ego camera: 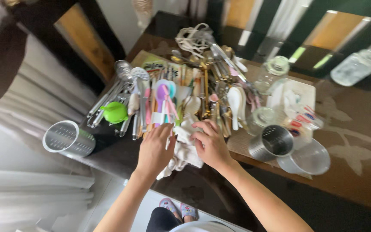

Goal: The person wipes various kitchen utensils including a metal utensil holder, a whisk, and a ladle with a white cloth.

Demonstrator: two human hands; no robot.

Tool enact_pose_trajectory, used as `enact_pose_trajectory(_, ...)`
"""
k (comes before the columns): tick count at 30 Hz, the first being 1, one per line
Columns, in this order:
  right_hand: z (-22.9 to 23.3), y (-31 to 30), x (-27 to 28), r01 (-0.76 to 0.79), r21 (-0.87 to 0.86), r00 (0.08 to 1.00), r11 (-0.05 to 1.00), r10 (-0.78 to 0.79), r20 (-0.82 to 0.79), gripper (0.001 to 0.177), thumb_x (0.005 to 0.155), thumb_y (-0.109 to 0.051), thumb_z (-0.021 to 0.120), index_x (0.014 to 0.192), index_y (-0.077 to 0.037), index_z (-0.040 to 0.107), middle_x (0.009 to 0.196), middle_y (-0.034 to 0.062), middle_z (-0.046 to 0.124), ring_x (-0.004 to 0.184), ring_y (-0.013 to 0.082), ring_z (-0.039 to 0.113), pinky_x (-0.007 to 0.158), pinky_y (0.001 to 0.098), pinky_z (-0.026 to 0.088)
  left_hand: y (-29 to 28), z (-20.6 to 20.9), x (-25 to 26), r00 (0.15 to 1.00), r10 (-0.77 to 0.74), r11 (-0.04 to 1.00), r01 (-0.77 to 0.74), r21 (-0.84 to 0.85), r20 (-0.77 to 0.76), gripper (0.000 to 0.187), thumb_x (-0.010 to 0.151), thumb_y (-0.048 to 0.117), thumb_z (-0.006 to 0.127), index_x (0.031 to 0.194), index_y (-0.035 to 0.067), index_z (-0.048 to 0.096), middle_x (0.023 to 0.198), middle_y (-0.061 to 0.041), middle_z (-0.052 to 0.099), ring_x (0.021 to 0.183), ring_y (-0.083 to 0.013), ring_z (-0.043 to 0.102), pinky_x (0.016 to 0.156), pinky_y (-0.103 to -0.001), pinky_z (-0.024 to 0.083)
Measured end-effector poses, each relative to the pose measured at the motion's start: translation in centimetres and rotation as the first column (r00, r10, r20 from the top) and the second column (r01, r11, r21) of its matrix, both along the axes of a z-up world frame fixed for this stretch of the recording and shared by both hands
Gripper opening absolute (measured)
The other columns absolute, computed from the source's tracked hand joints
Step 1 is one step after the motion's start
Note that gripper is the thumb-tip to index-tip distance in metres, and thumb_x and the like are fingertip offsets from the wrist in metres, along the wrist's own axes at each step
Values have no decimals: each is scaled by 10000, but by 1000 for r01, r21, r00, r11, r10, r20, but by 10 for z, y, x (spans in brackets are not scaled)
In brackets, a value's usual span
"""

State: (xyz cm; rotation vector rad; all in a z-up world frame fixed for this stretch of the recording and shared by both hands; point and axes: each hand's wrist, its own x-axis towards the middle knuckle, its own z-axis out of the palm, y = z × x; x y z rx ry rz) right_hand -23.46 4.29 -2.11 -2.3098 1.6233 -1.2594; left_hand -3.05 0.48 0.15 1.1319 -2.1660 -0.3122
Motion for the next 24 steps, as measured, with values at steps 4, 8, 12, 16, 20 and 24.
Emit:
enact_pose_trajectory(4,-6,-21,32,-112,1,994,994,112,-17,101,801,22,679,833,-74,684,1200,62,663,1218,327,561,1053,443,463,-14,-9,54,967,239,971,-236,-38,90,491,824,163,734,1289,44,631,1344,-209,582,1195,-399,560,1007,-476,463)
enact_pose_trajectory(8,-10,-39,62,-185,21,983,983,185,8,110,798,16,677,827,-85,706,1176,61,664,1205,323,563,1042,439,453,-29,-23,110,885,455,890,-447,-89,98,558,827,173,739,1340,8,595,1500,-303,411,1385,-473,399,1120,-515,381)
enact_pose_trajectory(12,-16,-56,86,-250,97,968,963,247,41,111,837,4,658,899,-75,707,1187,68,661,1193,314,578,1017,418,479,-33,-36,154,826,547,837,-545,-54,134,561,854,178,734,1361,10,564,1541,-313,380,1442,-468,358,1180,-504,344)
enact_pose_trajectory(16,-22,-77,110,-344,150,939,927,335,80,170,872,-5,648,1019,-68,706,1224,88,626,1196,305,595,1028,419,499,-39,-43,181,730,629,771,-629,-99,267,547,843,184,739,1344,31,581,1526,-296,377,1412,-452,388,1166,-526,314)
enact_pose_trajectory(20,-24,-98,141,-346,323,938,881,334,94,241,883,-19,637,1104,-84,707,1304,90,597,1143,288,611,989,411,519,-45,-54,198,753,618,773,-634,-3,224,376,882,58,645,1257,50,659,1429,-202,551,1247,-363,564,1108,-466,387)
enact_pose_trajectory(24,-22,-124,174,-391,250,920,886,386,67,346,866,-11,634,1207,-68,664,1387,134,533,1275,360,547,1041,441,494,-50,-54,206,813,559,821,-570,33,161,350,848,-71,578,1135,64,726,1253,-82,714,1121,-296,669,999,-414,486)
